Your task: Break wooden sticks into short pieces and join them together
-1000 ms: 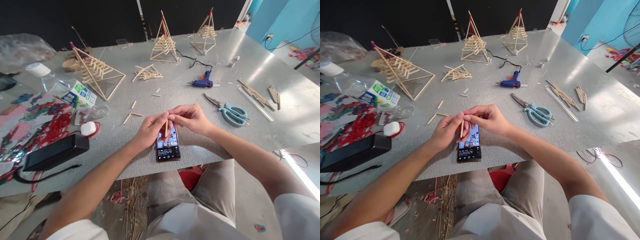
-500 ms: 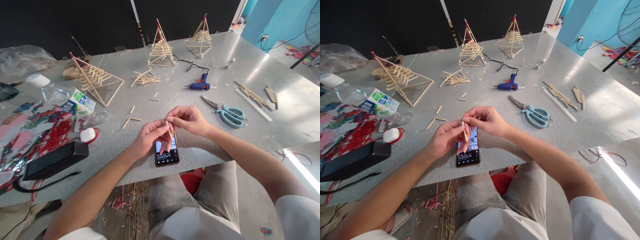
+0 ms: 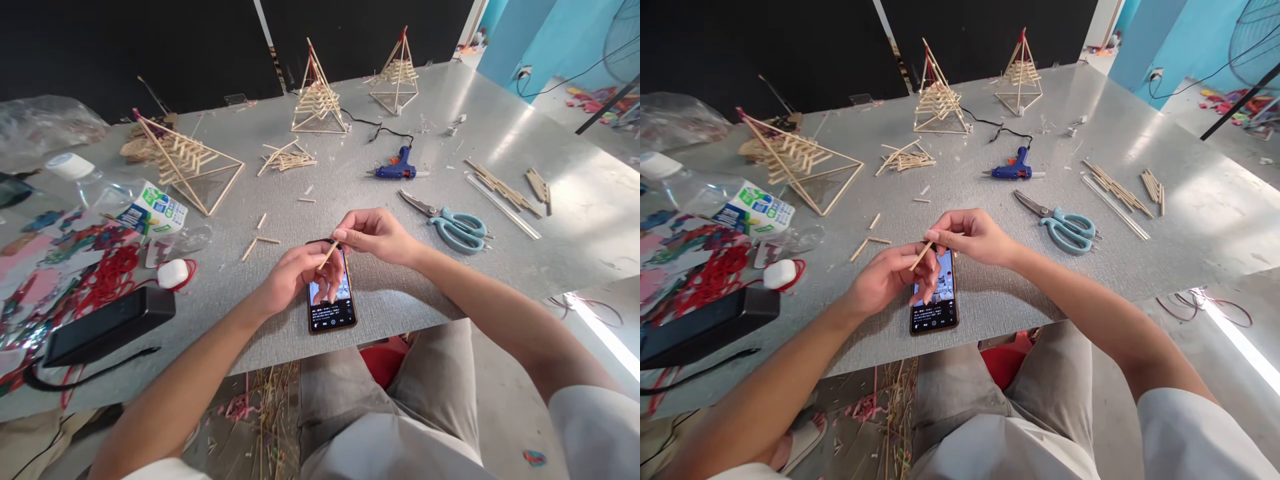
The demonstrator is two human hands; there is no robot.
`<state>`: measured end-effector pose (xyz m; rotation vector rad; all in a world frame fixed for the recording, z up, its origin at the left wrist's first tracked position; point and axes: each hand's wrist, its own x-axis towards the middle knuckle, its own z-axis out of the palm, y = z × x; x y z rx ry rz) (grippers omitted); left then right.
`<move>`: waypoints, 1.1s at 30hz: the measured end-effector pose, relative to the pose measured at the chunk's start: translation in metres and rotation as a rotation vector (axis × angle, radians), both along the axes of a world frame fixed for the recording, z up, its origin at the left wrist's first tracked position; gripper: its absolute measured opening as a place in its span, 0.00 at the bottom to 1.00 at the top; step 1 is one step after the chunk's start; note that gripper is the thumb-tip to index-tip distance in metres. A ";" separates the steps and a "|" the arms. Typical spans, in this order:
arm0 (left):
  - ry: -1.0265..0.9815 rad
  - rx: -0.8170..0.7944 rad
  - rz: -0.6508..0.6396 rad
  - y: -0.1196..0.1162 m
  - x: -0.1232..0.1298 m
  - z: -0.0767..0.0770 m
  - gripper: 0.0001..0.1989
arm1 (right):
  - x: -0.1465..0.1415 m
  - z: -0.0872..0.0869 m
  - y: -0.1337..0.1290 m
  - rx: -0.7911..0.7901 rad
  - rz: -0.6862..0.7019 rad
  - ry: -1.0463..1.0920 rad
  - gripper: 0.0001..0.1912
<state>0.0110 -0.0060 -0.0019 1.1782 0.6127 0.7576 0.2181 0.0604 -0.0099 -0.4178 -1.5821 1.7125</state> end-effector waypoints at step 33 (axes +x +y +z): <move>0.180 0.098 0.095 0.000 -0.001 0.001 0.16 | -0.006 0.003 -0.006 -0.053 -0.028 -0.019 0.23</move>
